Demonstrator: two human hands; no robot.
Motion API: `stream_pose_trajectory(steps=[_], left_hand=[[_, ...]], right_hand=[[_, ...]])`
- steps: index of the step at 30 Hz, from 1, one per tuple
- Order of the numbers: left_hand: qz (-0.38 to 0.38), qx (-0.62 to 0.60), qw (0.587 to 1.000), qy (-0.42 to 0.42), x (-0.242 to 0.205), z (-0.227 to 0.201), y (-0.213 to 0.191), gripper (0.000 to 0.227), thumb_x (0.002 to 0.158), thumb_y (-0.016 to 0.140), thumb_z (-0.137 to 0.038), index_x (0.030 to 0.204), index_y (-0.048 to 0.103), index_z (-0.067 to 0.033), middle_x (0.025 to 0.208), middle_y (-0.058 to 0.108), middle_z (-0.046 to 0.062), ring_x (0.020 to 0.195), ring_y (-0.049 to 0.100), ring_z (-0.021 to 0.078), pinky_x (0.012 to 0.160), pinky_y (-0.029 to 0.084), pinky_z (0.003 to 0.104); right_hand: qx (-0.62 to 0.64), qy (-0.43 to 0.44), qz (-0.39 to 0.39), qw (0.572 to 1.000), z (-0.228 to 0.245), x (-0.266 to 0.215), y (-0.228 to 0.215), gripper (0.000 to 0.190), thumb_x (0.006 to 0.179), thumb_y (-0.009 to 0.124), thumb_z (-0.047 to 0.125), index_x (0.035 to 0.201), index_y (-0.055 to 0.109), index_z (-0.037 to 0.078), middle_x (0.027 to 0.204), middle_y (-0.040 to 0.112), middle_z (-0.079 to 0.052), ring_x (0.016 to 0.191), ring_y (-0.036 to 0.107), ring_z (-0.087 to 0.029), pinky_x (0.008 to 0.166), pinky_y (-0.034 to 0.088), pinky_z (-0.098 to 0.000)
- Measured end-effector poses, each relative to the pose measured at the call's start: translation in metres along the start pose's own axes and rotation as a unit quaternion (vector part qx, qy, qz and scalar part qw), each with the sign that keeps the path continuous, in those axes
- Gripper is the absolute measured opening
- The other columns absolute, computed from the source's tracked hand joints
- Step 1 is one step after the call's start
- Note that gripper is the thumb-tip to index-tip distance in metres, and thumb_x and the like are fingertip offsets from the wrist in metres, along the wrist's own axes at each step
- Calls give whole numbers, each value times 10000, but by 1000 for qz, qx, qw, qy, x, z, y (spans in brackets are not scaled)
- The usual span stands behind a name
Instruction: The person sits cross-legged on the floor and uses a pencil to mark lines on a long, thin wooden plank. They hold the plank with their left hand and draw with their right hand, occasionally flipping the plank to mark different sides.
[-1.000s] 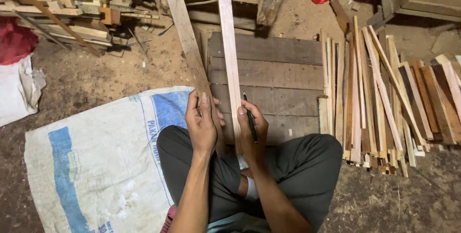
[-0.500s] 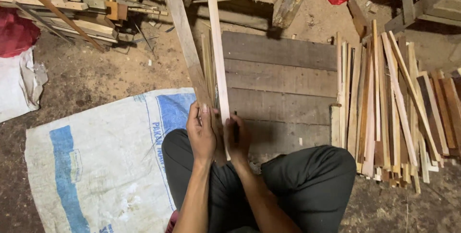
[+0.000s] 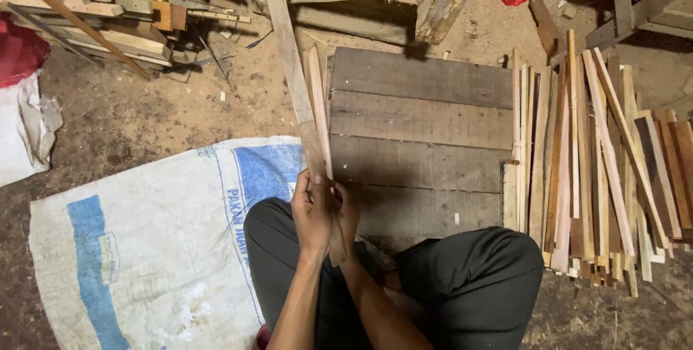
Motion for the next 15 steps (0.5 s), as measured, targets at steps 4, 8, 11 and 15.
stream_pose_trajectory(steps=[4,8,11,15], left_hand=[[20,-15,1000,10,3,9,2,268,1085,485,-216,1164,672,-41,666,660,110,523,616,139,541,545,300],[10,8,1000,-5,0,23,2,207,1068,519,-184,1117,668,-49,727,656,72,556,566,108,561,524,288],[27,10,999,-17,-10,9,19,185,1066,511,-162,1073,655,-46,679,654,85,490,570,129,519,524,282],[55,-14,998,-27,-29,-2,57,153,1066,500,-160,1118,606,-63,713,684,108,422,603,159,461,542,307]], right_hand=[[-51,-41,6,998,32,-12,-10,340,1015,552,247,1268,672,55,1092,681,-202,1001,604,-372,796,522,-461],[-127,-91,-20,987,38,-7,-32,366,1041,562,345,1270,677,83,1113,686,-197,1106,672,-405,890,578,-500],[-107,-112,-70,985,94,-25,-60,378,1060,541,370,1252,693,81,1096,701,-188,1070,693,-383,907,570,-508],[-91,-183,-120,971,120,-27,-107,354,1057,551,274,1301,650,38,1077,664,-211,1089,689,-351,912,560,-460]])
Point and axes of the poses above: each hand's wrist, its own x-axis towards the middle knuckle, its own y-axis out of the palm, z = x × y, the point moved 3 cm from there along x, towards the middle knuckle
